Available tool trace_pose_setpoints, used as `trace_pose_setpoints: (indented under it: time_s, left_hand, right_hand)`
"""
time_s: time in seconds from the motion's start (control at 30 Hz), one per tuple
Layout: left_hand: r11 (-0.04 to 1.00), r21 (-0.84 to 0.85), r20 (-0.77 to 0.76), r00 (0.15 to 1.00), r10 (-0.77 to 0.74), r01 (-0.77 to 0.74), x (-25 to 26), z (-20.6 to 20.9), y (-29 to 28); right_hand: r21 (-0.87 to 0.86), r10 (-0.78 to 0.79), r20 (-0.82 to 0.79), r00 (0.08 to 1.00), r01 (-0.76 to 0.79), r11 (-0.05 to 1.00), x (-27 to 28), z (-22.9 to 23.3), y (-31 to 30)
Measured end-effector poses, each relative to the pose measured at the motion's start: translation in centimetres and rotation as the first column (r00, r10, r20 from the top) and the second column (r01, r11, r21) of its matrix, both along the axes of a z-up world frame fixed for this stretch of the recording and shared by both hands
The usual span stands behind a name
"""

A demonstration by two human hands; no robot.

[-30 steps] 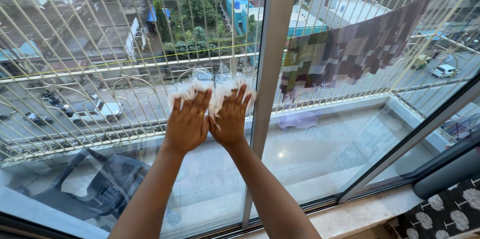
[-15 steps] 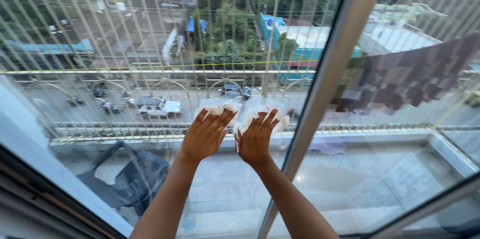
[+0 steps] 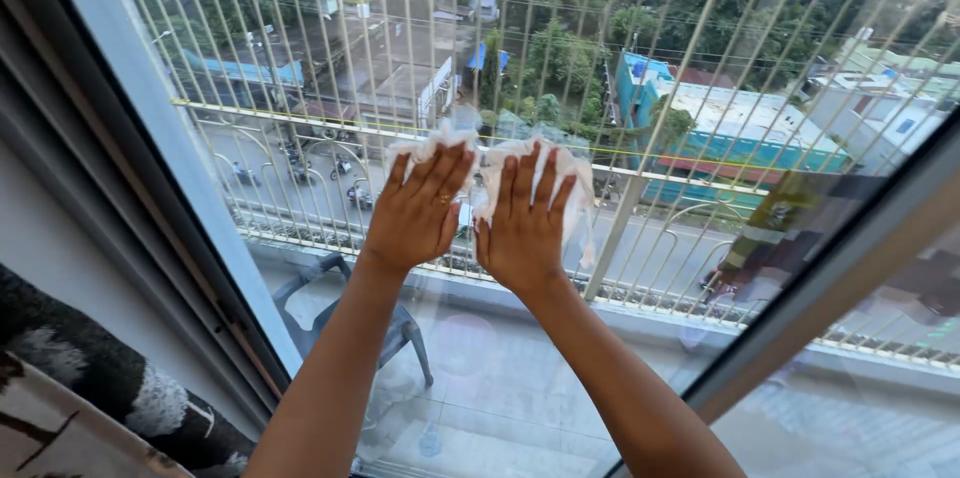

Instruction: The person wipes the glass panes of a sliding window using tissues and then continues the cleaning with a red cloth, applying liquid from a spray bottle to the glass and window track.

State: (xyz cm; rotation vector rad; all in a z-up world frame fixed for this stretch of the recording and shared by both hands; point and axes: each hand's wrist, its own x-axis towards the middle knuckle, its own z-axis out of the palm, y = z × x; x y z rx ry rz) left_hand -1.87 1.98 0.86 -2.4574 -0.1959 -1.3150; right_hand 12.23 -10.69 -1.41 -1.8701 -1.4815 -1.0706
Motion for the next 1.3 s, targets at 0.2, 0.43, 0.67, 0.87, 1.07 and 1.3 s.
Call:
trace_pose_setpoints:
  time_s: [0.2, 0.43, 0.67, 0.87, 1.07, 1.3]
  left_hand:
    - [0.983, -0.172, 0.090, 0.993, 0.074, -0.058, -3.7, -0.3, 4.3]
    - [0.960, -0.274, 0.230, 0.965, 0.128, -0.062, -7.9, -3.8, 9.8]
    - [0.919, -0.393, 0.368, 0.911, 0.185, -0.028, -10.9, -9.6, 14.0]
    - [0.904, -0.421, 0.362, 0.899, 0.245, -0.076, -13.7, -15.3, 16.3]
    - [0.750, -0.654, 0.373, 0.904, 0.210, 0.096, -14.8, -20.9, 15.7]
    - [0.564, -0.807, 0.372, 0.891, 0.260, 0.172, -11.2, -24.5, 12.4]
  right_hand:
    - [-0.053, 0.068, 0.120, 0.990, -0.062, 0.997, -4.5, 2.1, 5.6]
    - [-0.112, 0.096, 0.317, 0.944, -0.063, 0.992, -9.6, 2.8, 11.4]
    - [-0.163, 0.396, 0.184, 0.900, -0.369, 0.915, -13.1, -0.1, 16.9]
    - [-0.260, 0.555, 0.079, 0.828, -0.520, 0.813, -16.0, -4.0, 21.2]
    - [-0.234, 0.728, -0.028, 0.685, -0.713, 0.661, -17.0, -8.2, 22.7]
    - [-0.203, 0.793, -0.198, 0.577, -0.815, 0.542, -13.7, -12.1, 21.0]
